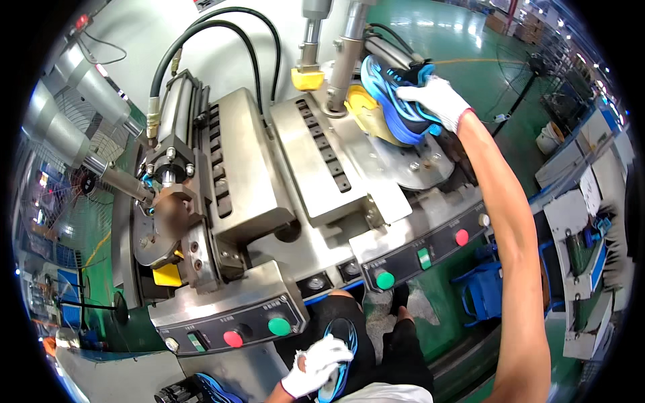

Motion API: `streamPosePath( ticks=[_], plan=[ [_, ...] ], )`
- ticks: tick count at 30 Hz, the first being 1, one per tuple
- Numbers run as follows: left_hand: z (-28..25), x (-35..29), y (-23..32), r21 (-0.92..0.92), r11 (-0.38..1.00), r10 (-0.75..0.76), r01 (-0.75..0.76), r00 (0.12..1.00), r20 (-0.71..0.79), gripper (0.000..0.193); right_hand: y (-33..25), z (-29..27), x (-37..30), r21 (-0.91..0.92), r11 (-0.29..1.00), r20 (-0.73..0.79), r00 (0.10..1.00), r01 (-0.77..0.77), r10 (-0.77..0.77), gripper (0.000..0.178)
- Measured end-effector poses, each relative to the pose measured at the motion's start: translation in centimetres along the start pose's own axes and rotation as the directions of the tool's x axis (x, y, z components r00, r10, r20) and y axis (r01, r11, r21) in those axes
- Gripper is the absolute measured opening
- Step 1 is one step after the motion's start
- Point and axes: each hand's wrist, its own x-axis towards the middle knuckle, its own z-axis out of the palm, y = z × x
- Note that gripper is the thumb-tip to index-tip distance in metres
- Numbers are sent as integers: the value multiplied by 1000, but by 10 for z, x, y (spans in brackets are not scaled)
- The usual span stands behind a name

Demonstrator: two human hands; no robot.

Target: The person places blue shoe uppers into a sole-attaching machine, presses buttons to activate the pneumatic press, and then places the assembled shoes onto a conveyor belt.

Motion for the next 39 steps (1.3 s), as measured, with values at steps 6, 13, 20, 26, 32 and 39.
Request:
streamPosePath(
  ticks=[6,13,20,26,32,39],
  plan=[
    [25,-18,-2,-455,880,-239,137,955,-176,33,85,94,86,-714,700,27,1000,20,-1,73],
    [16,-10,-22,-154,988,-25,11,996,-89,47,68,76,61,-687,726,102,991,11,82,76],
    [11,-28,-28,-135,988,49,-76,980,-194,38,1,126,-255,-143,902,-16,910,408,-414,91],
    [25,-15,-20,-128,991,14,-38,983,-181,39,104,199,-314,-741,593,245,949,315,-198,97],
    [45,7,4,-134,982,-173,134,926,-337,34,94,147,-421,-234,959,2,986,160,-164,98],
    [137,109,146,106,920,391,-377,875,-285,41,57,76,-613,49,993,-94,989,-107,111,127]
  ],
)
